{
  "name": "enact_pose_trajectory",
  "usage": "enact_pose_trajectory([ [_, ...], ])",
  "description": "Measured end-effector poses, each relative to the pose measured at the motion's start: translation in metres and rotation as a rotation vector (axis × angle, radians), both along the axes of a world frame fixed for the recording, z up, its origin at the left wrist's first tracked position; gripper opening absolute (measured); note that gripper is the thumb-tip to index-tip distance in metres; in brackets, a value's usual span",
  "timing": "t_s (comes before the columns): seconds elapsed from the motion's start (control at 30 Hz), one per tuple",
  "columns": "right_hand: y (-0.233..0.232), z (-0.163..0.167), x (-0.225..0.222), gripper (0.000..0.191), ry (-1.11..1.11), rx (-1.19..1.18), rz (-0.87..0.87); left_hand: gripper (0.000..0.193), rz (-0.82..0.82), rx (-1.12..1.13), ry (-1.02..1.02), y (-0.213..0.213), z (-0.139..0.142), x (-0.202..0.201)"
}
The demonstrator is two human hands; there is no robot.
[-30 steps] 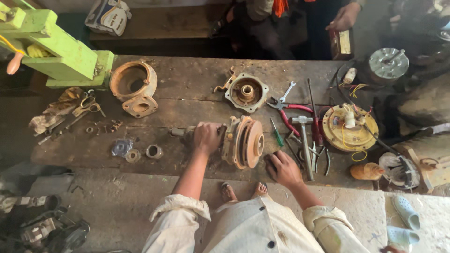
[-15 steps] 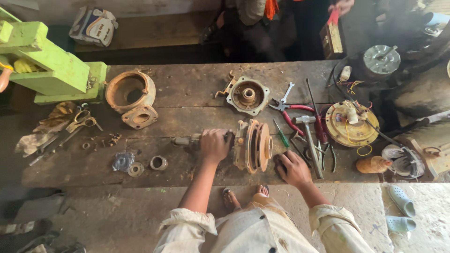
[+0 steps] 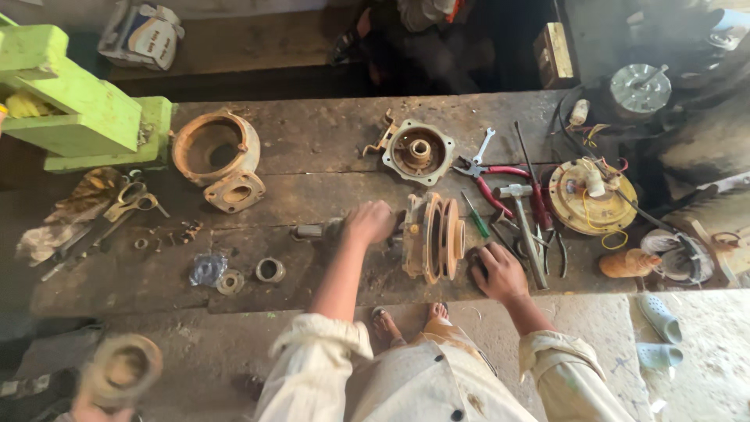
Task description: The person assembles a motor component on a workbench, using a hammer to tap parts into place and a screwdriver to adjust internal elements. Another person assists by handing over parts and using a wrench nearby.
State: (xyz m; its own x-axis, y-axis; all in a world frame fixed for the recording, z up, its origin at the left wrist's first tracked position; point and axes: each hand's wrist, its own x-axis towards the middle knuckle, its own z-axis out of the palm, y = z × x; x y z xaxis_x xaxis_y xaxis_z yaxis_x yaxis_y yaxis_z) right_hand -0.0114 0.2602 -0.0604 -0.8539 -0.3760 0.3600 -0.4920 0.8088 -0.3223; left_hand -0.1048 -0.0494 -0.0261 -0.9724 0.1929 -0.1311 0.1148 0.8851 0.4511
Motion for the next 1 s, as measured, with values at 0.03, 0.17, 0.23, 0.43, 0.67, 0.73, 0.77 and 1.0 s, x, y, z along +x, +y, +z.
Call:
enact_pose_trajectory([
  [0.03, -0.001, 0.0, -0.001, 0.032, -0.016, 0.012, -0.012, 0.029, -0.049, -0.029, -0.006, 0.0, -0.002, -0.004],
  [0.17, -0.006, -0.001, -0.007, 0.035, 0.011, 0.022, -0.022, 0.037, 0.044, 0.035, 0.096, -0.004, -0.012, 0.003],
  [0.23, -0.006, -0.002, -0.012, 0.036, 0.025, 0.007, -0.014, 0.048, 0.083, 0.061, 0.043, 0.0, -0.014, 0.012],
  [0.43, -0.003, -0.008, -0.018, 0.035, -0.012, 0.016, -0.023, 0.026, 0.193, 0.23, 0.771, 0.009, -0.026, 0.051],
  [0.67, -0.007, -0.011, -0.012, 0.034, 0.006, 0.021, -0.032, 0.037, 0.133, 0.175, 0.782, -0.001, -0.038, 0.055],
  [0.73, -0.008, -0.011, -0.01, 0.034, -0.003, 0.014, -0.031, 0.039, 0.151, 0.18, 0.771, -0.001, -0.039, 0.057],
  [0.77, -0.008, -0.012, -0.008, 0.035, -0.012, 0.014, -0.031, 0.038, 0.158, 0.183, 0.767, -0.001, -0.039, 0.059],
  [1.0, -0.012, -0.013, 0.0, 0.033, -0.015, 0.034, -0.043, 0.036, 0.147, 0.194, 0.772, -0.005, -0.036, 0.066],
])
